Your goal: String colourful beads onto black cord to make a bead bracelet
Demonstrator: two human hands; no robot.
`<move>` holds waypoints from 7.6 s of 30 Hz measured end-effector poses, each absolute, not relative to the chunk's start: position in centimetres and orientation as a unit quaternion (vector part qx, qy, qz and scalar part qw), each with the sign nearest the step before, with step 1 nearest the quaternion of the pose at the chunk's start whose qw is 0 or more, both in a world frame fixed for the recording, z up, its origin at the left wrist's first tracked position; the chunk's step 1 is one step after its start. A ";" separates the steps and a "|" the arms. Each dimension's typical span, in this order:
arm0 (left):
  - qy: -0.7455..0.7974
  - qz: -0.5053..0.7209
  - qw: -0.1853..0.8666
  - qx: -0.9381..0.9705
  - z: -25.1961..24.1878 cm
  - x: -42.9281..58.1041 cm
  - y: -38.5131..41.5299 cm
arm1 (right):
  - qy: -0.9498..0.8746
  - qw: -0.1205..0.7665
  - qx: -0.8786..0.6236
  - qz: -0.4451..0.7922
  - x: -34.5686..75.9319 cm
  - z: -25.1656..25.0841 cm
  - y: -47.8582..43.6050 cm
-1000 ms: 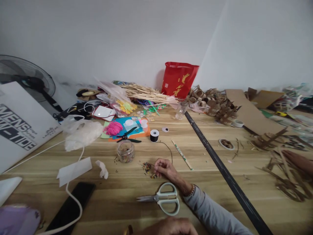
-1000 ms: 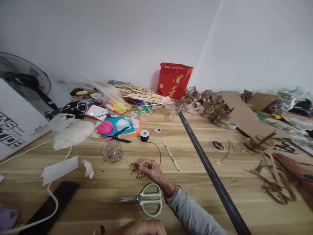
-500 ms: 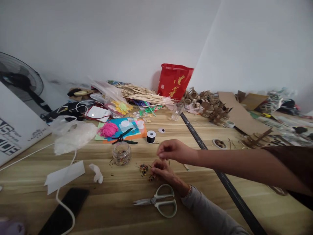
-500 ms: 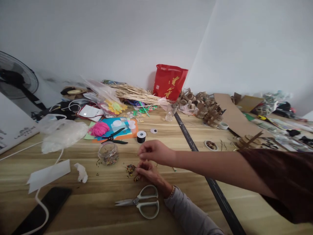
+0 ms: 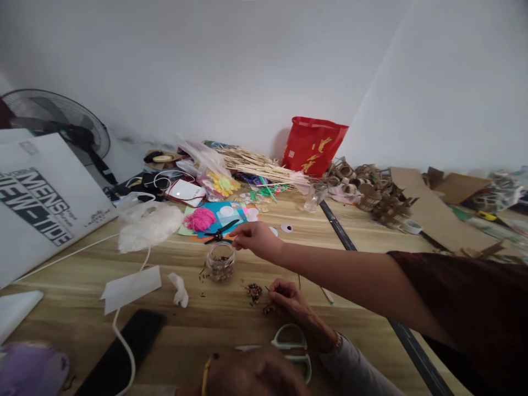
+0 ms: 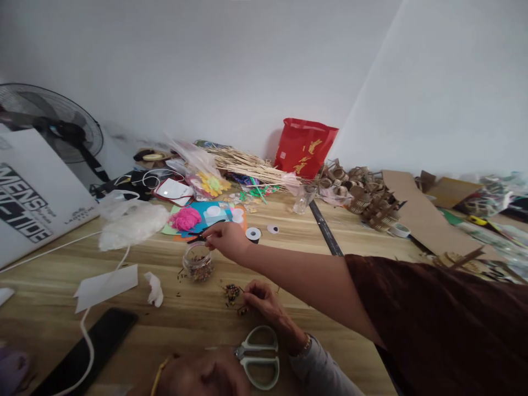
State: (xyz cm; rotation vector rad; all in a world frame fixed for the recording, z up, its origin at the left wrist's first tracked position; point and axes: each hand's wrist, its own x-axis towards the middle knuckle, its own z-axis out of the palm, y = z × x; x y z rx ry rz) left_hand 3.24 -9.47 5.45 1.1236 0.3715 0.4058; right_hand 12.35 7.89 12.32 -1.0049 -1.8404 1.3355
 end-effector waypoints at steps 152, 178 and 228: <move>0.444 0.370 0.393 0.715 -0.7 0.8 -0.3 | -0.665 0.407 -0.453 0.432 18.5 -1.9 -1.3; 0.479 0.349 0.237 0.770 -2.2 0.3 0.1 | -0.747 0.426 -0.414 0.298 19.3 -2.4 -1.0; 0.507 0.404 0.370 0.666 -1.7 1.2 0.3 | -0.713 0.422 -0.454 0.326 19.2 -2.0 -1.1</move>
